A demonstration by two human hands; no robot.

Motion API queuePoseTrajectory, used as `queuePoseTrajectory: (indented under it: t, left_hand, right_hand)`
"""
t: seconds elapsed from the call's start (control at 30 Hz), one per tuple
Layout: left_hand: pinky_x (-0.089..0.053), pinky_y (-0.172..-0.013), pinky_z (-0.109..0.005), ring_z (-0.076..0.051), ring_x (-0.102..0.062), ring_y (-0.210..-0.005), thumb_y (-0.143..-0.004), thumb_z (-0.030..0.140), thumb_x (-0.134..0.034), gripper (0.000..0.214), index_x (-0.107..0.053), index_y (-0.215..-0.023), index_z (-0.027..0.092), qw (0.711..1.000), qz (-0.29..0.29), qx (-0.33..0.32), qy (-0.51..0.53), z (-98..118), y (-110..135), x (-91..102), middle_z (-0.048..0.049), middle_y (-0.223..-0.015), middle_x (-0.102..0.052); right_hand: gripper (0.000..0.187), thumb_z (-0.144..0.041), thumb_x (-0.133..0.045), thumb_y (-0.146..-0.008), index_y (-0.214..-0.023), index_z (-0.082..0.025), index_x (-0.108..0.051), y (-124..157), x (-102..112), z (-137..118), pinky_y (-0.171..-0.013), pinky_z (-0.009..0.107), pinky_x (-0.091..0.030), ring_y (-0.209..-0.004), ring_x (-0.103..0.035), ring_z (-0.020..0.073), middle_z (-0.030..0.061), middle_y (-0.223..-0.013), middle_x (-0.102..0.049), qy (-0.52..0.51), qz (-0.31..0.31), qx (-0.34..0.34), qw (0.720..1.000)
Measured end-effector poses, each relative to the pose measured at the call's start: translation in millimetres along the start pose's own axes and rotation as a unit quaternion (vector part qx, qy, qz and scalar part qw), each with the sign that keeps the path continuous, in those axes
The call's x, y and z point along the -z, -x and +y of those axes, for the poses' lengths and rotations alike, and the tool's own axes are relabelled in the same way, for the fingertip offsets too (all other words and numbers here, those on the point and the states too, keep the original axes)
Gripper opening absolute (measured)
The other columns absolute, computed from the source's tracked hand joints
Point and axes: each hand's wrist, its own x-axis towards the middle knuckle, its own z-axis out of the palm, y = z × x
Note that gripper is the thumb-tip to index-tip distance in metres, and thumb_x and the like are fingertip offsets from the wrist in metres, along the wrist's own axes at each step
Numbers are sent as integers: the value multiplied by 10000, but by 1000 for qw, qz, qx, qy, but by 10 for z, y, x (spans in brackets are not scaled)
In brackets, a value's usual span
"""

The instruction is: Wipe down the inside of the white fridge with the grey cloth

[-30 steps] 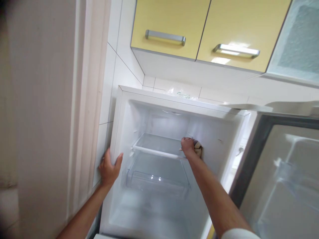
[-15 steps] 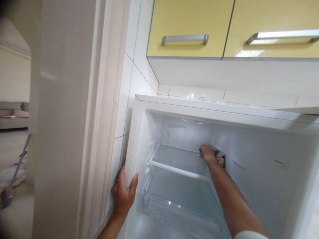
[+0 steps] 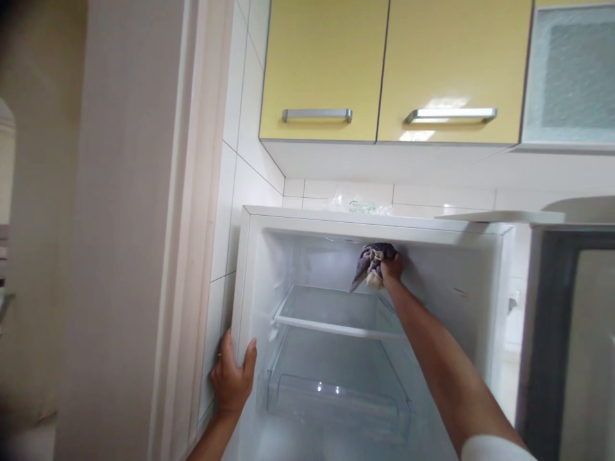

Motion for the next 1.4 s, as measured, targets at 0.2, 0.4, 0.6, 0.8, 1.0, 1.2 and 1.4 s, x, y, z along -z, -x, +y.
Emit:
queuePoseTrajectory:
  t: [0.2, 0.4, 0.6, 0.8, 1.0, 1.2, 1.4]
  left_hand:
    - [-594, -649, -350, -297, -787, -783, -1014, 486, -526, 600, -484, -1440, 65, 1000, -12, 4, -5, -68, 87, -85, -223, -1071, -783]
    - [-607, -688, -361, -301, -790, -823, -1010, 497, -518, 589, -503, -1411, 65, 999, -25, 26, 7, -111, 129, -134, -236, -1111, -772]
    - [-601, -677, -375, -307, -785, -823, -1009, 515, -496, 588, -516, -1399, 75, 998, -45, 54, 8, -87, 118, -121, -236, -1130, -766]
    - [-606, -701, -384, -310, -787, -849, -1007, 537, -481, 602, -517, -1391, 76, 997, -46, 63, 10, -71, 130, -114, -243, -1143, -762]
    - [-603, -709, -374, -290, -786, -844, -1010, 524, -489, 576, -507, -1396, 97, 997, -42, 66, 17, -47, 138, -98, -230, -1159, -762]
    - [-604, -702, -363, -282, -787, -854, -1020, 469, -505, 543, -488, -1426, 110, 998, -38, 52, 20, -28, 160, -73, -226, -1156, -764]
    - [-590, -658, -361, -276, -782, -795, -1034, 462, -482, 550, -464, -1455, 107, 998, -38, 39, 15, 13, 139, -12, -217, -1119, -774]
  right_hand:
    - [414, -222, -498, -868, -1272, -163, -564, 269, 43, -429, -849, 358, -577, -1058, -672, 277, 161, -1125, -690, -99, 105, -77, 987]
    - [564, -141, -426, -788, -1351, -153, -425, 722, 340, -580, -1010, 322, -542, -1181, -630, 221, 132, -1280, -594, -189, 153, -75, 967]
    - [557, -243, -520, -757, -1296, -193, -385, 1291, 538, -830, -1085, 351, -503, -1173, -608, 188, 114, -1283, -548, -359, 148, -7, 921]
    - [628, -329, -524, -814, -1380, -200, -285, 1784, 285, -1213, -1126, 379, -460, -1257, -563, 214, 159, -1402, -487, -382, 44, 39, 922]
    - [672, -276, -515, -825, -1436, -175, -256, 1835, -306, -1502, -1093, 350, -456, -1217, -588, 211, 169, -1388, -559, -359, -120, 38, 925]
    - [645, -163, -475, -810, -1442, -141, -350, 1648, -900, -1729, -996, 310, -494, -1145, -631, 223, 156, -1306, -651, -167, -234, 102, 952]
    - [526, -221, -523, -868, -1385, -125, -518, 1366, -1301, -1684, -941, 334, -522, -1121, -666, 275, 167, -1243, -701, -78, -274, 98, 954]
